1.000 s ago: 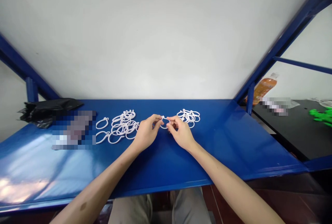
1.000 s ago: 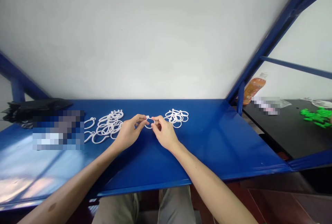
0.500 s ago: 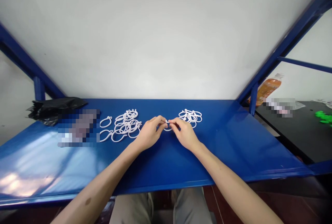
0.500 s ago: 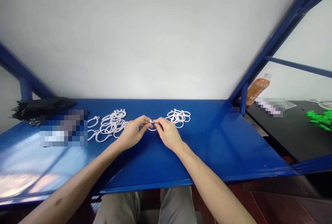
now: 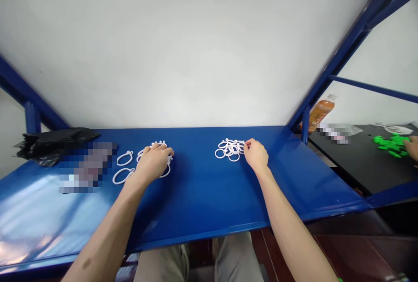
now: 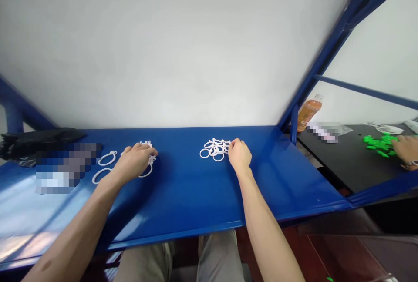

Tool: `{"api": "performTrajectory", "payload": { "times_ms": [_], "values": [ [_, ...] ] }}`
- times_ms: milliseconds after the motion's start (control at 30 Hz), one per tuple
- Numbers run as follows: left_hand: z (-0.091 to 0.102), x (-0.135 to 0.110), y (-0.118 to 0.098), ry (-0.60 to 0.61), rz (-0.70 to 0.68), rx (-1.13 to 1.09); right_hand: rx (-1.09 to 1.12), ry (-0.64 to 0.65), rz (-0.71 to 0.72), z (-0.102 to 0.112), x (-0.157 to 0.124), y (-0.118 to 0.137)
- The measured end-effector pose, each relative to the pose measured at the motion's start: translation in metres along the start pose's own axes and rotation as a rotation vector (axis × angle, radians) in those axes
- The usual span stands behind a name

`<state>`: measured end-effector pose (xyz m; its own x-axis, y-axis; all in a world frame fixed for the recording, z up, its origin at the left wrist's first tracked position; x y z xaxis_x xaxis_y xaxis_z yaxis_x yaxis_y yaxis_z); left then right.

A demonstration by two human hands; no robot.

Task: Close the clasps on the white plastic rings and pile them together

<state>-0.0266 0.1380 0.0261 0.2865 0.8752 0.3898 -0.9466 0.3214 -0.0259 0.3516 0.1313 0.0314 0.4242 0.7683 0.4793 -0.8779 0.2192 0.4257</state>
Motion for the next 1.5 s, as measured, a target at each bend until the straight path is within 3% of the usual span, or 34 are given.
{"api": "performTrajectory", "payload": {
  "times_ms": [167,400,500,633,733,833,933,1033,1133,1300,1400,1500],
  "values": [
    [0.007,0.005,0.001,-0.024,0.035,0.012,-0.020,0.043,-0.017,-0.001,-0.003,0.004],
    [0.035,0.009,-0.008,-0.190,0.090,-0.026,-0.018,-0.049,0.018,0.007,-0.001,0.007],
    [0.045,0.010,-0.012,-0.283,0.114,-0.193,0.019,-0.161,0.110,0.019,-0.004,0.021],
    [0.044,0.012,-0.013,-0.320,0.187,-0.554,0.215,-0.239,0.351,0.033,-0.026,0.067],
    [0.034,0.013,-0.021,-0.259,0.237,-0.755,0.430,-0.142,0.511,0.031,-0.054,0.107],
    [0.023,0.012,-0.037,-0.163,0.253,-0.953,0.622,0.095,0.581,0.016,-0.082,0.137],
    [0.015,0.009,-0.054,-0.077,0.256,-1.113,0.753,0.278,0.518,0.000,-0.098,0.147],
    [0.011,0.007,-0.066,-0.017,0.226,-1.174,0.826,0.329,0.420,-0.011,-0.098,0.143],
    [0.013,0.005,-0.071,-0.042,0.193,-1.111,0.865,0.296,0.350,-0.015,-0.091,0.136],
    [0.020,-0.002,-0.078,-0.175,0.099,-0.628,0.900,0.277,0.294,-0.017,-0.084,0.129],
    [0.014,-0.004,-0.089,-0.157,0.006,-0.432,0.893,0.280,0.305,-0.017,-0.083,0.129],
    [0.013,-0.002,-0.088,-0.162,-0.008,-0.374,0.876,0.287,0.339,-0.016,-0.084,0.131]
  ]
}}
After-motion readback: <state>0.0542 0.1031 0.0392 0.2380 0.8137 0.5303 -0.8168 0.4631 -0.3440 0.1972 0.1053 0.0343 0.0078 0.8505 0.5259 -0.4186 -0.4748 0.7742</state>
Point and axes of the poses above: each hand's wrist, its own x-axis towards the middle knuckle, its own z-axis out of the back of the hand, y = z × x, the point moved 10 cm from there along x, towards the middle knuckle, and after that the axes turned 10 degrees about -y, right-handed, at the moved point
